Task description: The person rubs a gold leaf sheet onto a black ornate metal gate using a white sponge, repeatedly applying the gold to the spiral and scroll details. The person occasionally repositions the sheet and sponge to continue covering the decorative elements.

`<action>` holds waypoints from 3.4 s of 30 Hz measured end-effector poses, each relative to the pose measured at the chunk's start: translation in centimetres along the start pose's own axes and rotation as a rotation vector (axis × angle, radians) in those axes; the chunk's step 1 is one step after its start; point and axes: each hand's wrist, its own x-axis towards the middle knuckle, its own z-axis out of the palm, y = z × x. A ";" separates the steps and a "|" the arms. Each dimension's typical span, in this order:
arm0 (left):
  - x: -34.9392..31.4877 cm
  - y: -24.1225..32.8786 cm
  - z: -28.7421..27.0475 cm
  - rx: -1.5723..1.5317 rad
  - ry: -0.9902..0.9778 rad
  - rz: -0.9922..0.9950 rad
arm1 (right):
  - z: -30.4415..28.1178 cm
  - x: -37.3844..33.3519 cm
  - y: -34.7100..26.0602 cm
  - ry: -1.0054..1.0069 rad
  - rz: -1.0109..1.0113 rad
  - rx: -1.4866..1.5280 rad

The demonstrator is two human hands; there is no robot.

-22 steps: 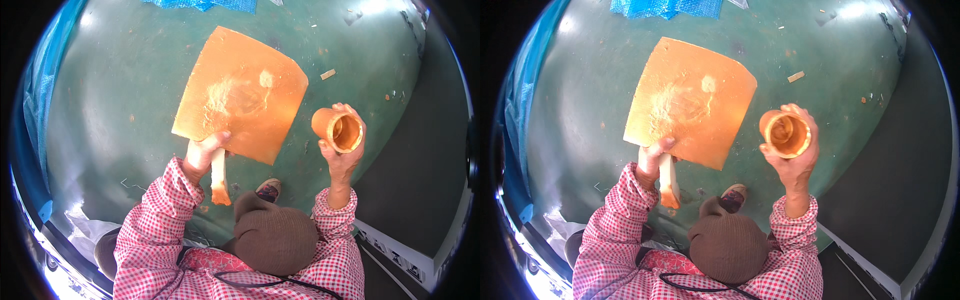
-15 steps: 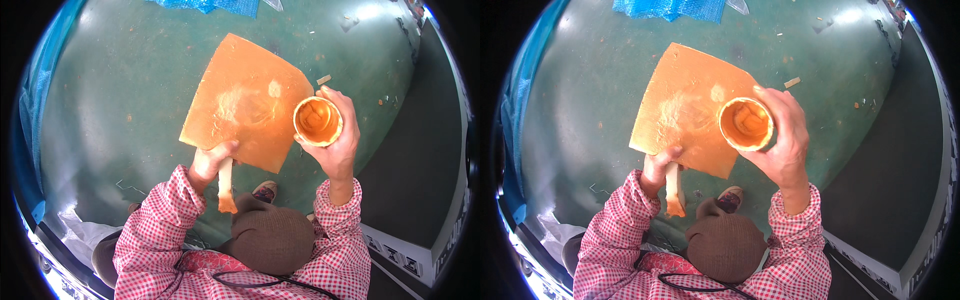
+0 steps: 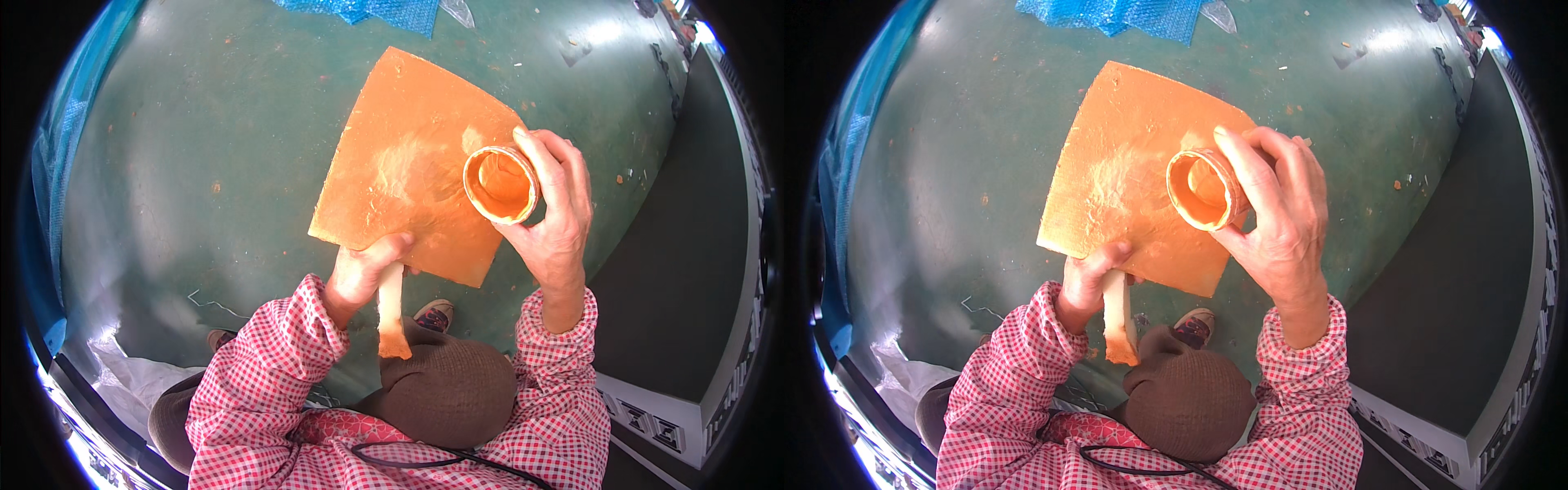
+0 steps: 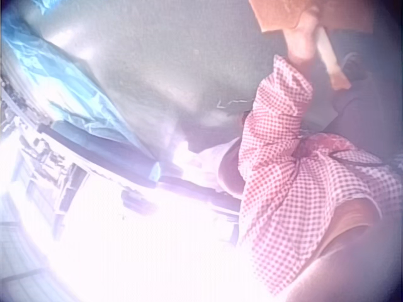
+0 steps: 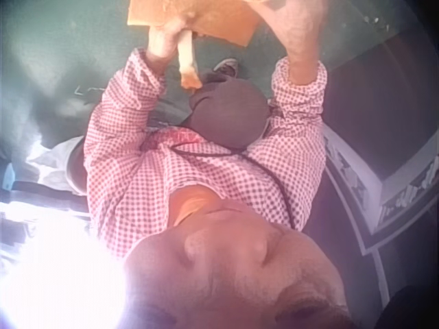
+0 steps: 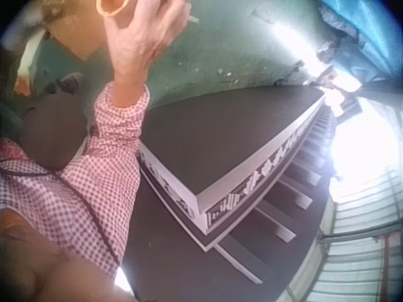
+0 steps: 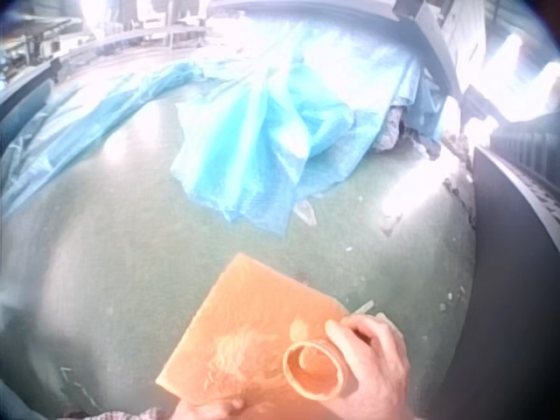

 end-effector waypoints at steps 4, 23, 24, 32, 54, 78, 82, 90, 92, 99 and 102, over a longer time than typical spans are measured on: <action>0.0 0.2 -0.1 0.003 -0.020 -0.001 | 0.1 0.4 -0.4 0.000 -0.025 -0.056; -0.3 0.4 0.6 0.004 -0.030 -0.006 | -0.5 1.0 -1.2 0.014 -0.085 -0.181; -0.4 0.4 0.6 -0.005 -0.038 -0.001 | -0.5 1.0 -1.3 0.015 -0.088 -0.178; -0.3 0.6 0.5 -0.023 -0.035 -0.013 | -0.7 1.5 -1.6 0.027 -0.094 -0.167; 0.4 1.0 -1.1 -0.091 0.065 0.083 | 0.7 -4.4 2.5 0.236 0.425 0.661; 1.5 5.1 -2.1 -0.183 0.264 0.325 | 13.5 -28.0 20.9 0.629 1.162 0.431; 1.2 5.8 -3.6 -0.238 0.194 0.257 | 12.5 -30.2 17.2 0.567 1.328 0.409; 0.9 10.9 -3.9 -0.299 0.247 0.431 | 11.8 -7.0 -2.3 -0.575 0.748 1.428; 0.6 12.2 -4.2 -0.325 0.256 0.446 | 11.5 -2.6 -6.3 -0.784 0.613 1.675; -2.5 17.4 -7.5 -0.301 0.346 0.522 | 12.6 4.3 -15.3 -1.285 0.621 2.012; -3.4 19.9 -8.9 -0.269 0.331 0.523 | 12.4 6.5 -17.6 -1.269 0.675 1.974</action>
